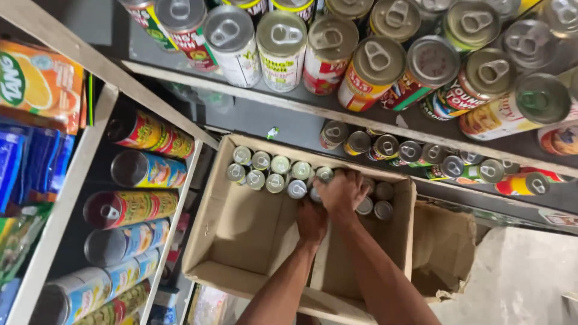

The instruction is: Sort and arrange various canned goods from a shelf into a cardboard box.

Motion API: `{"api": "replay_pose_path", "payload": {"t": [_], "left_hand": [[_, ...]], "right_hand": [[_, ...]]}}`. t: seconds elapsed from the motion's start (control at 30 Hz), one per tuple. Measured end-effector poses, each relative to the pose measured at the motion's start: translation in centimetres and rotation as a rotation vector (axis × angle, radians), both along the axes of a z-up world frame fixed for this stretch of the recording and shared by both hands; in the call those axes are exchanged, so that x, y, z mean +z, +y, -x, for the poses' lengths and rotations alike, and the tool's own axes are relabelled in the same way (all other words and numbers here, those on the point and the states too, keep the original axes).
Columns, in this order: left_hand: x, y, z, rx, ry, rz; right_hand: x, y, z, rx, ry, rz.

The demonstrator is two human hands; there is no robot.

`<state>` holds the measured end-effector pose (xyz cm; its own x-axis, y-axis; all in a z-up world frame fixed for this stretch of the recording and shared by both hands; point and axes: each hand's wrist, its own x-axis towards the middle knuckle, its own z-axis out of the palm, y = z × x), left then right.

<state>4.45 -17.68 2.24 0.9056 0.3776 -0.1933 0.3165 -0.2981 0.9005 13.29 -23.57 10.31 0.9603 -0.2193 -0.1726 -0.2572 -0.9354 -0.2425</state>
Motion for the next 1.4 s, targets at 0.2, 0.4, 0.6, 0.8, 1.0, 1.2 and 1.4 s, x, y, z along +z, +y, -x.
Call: {"api": "replay_pose_path", "payload": {"t": [0.2,0.4,0.6,0.8,1.0,1.2,1.4], "left_hand": [[-2.9,-0.1,-1.0,-0.174,-0.106,-0.122],[-3.6,2.4,0.4,-0.331,0.094,-0.233],[-5.6,4.7,0.8,-0.500,0.410,-0.360],[-6.0,7.2,0.3,-0.319,0.381,-0.319],[-6.0,7.6,2.1,-0.180,0.379,-0.245],[-4.6,7.1,2.1,-0.028,0.354,-0.168],[-1.0,6.8,2.2,0.108,0.314,-0.119]], "right_hand": [[1.6,-0.2,0.1,-0.114,0.118,-0.114],[-0.3,0.0,1.7,-0.198,-0.032,-0.287],[-2.8,0.0,3.1,0.060,-0.304,-0.332],[2.0,5.6,-0.3,0.133,0.037,-0.232],[-0.2,6.0,-0.8,0.134,0.106,-0.195],[0.4,5.3,3.9,0.183,-0.278,-0.427],[-0.8,3.5,10.3,-0.035,-0.280,-0.641]]}}
